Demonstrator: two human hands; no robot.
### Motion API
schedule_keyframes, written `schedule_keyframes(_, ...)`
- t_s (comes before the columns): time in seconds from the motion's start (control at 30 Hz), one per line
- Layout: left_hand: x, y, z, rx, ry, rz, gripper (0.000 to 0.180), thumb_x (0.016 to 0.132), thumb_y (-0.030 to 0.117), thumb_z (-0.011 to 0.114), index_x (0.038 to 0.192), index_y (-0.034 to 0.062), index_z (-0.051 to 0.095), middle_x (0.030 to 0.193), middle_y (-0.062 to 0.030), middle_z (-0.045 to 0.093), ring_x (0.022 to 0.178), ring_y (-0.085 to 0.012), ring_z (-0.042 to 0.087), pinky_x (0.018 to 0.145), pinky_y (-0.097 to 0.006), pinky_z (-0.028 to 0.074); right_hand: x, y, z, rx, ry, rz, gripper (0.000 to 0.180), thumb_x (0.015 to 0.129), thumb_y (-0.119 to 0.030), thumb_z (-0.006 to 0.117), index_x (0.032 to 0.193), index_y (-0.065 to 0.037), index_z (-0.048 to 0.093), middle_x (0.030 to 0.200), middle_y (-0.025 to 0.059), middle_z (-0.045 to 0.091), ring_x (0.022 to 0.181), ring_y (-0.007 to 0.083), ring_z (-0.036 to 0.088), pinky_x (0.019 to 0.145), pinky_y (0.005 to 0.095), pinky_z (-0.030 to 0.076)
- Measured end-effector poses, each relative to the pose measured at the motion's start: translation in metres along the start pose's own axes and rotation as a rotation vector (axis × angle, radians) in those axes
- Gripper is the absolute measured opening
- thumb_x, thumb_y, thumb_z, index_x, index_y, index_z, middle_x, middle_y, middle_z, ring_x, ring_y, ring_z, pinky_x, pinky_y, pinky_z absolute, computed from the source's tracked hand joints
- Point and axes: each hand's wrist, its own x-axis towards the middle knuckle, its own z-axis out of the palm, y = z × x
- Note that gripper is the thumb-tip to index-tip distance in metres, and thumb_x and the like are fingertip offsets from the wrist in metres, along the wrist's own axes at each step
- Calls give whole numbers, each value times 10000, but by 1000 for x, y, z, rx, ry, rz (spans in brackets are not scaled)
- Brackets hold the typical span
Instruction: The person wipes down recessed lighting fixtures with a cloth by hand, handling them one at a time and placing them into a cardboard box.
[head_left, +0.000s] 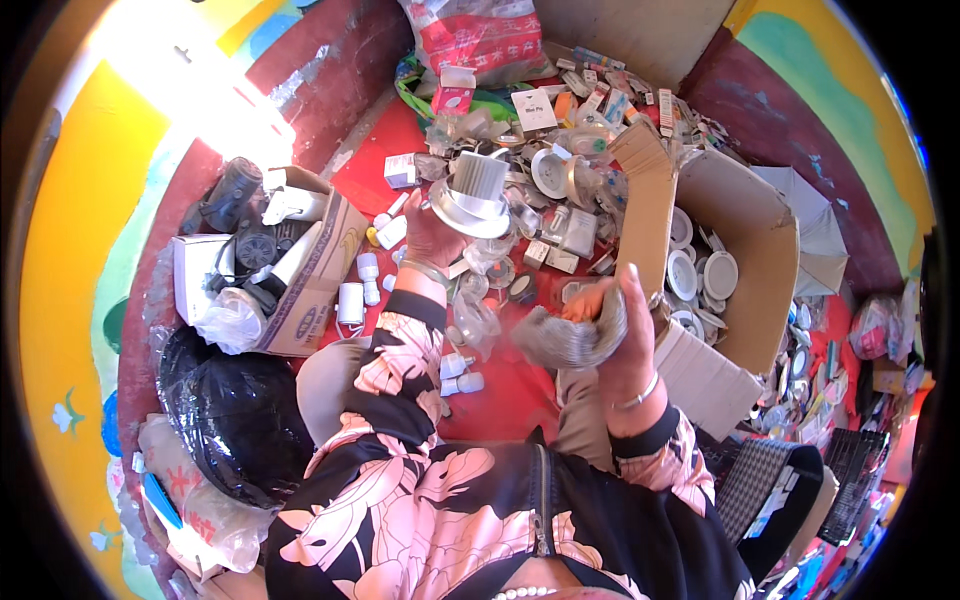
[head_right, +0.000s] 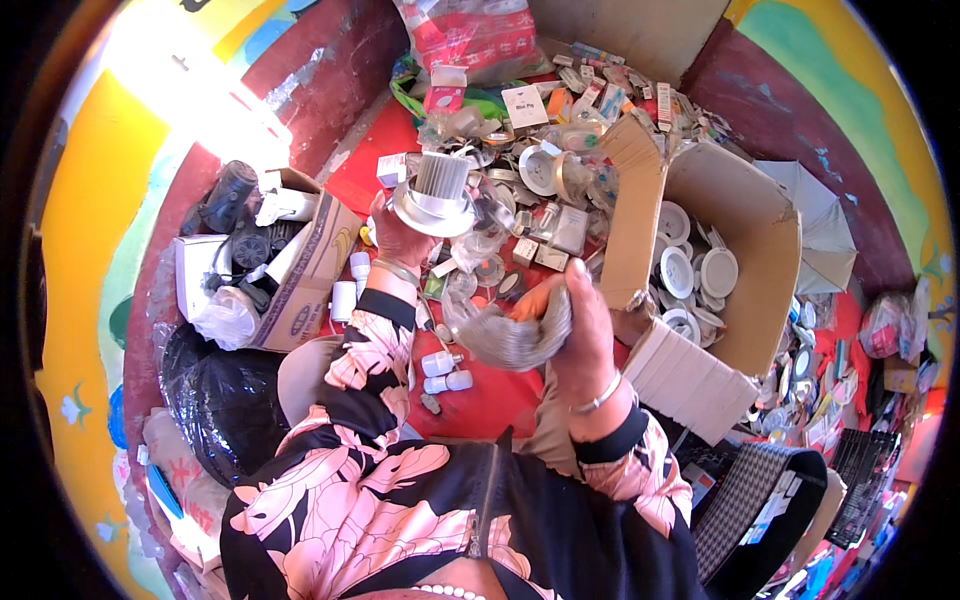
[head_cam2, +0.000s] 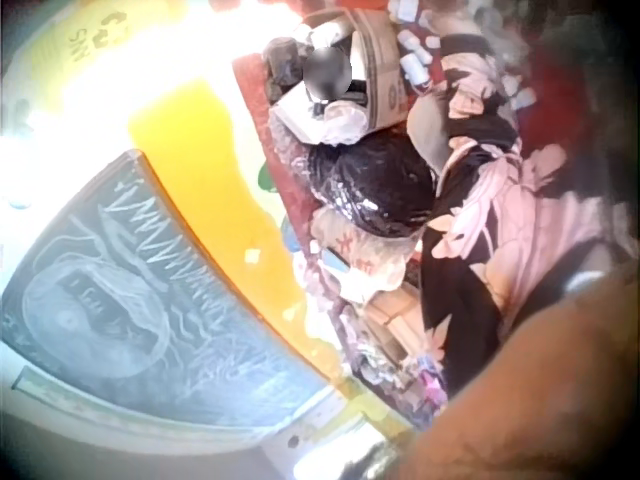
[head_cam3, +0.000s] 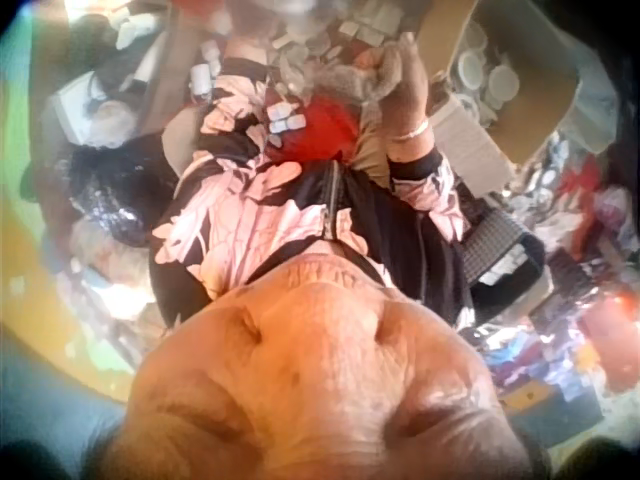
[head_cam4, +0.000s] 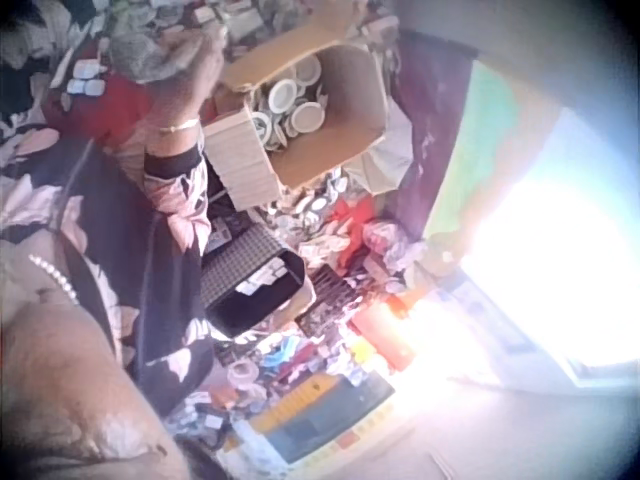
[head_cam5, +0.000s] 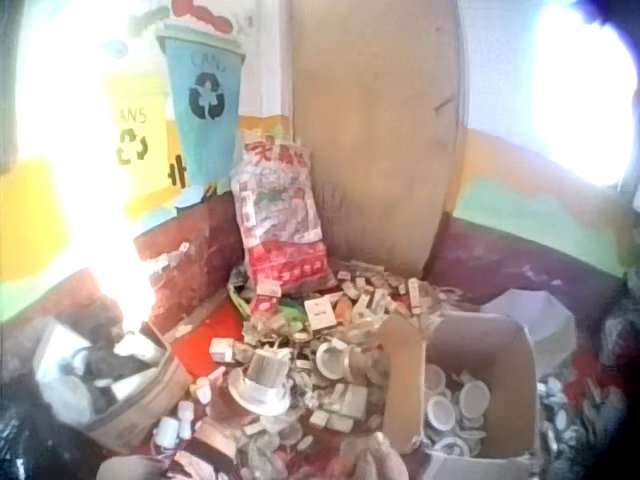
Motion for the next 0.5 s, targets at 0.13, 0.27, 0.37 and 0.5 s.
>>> schedule_keyframes(0.13, -30, 9, 73, 227, -284, -60, 844, 655, 450, 649, 1327, 39, 348, 1307, -146, 432, 1198, -291, 444, 1012, -424, 353, -3, -17, 15, -373, 90, -76, 416, 841, -306, 603, 1050, 49, 544, 895, 95, 608, 785, 162, 579, 709, 275, 460)
schedule_keyframes(0.27, -59, 25, 134, 608, -371, -54, 884, 594, 304, 732, 1337, 43, 330, 1274, -115, 454, 1187, -232, 449, 1005, -358, 342, -7, -29, 47, -522, -2, -111, 649, 752, -291, 725, 1237, 36, 443, 1000, 88, 589, 904, 143, 557, 779, 261, 442)
schedule_keyframes(0.37, -73, 30, 151, 847, -358, -51, 959, 556, 308, 778, 1347, 50, 302, 1265, -101, 433, 1206, -231, 421, 1018, -358, 312, -5, -41, 74, -314, -129, -55, 651, 730, -310, 746, 1204, 33, 459, 1029, 92, 583, 919, 137, 556, 797, 259, 445)
schedule_keyframes(0.5, -75, 31, 143, 847, -331, -4, 935, 561, 265, 788, 1340, 59, 313, 1234, -79, 433, 1186, -208, 416, 1011, -342, 306, 9, -29, 79, -277, -92, -19, 579, 732, -276, 745, 1156, 26, 493, 1010, 81, 589, 862, 128, 571, 737, 247, 463)
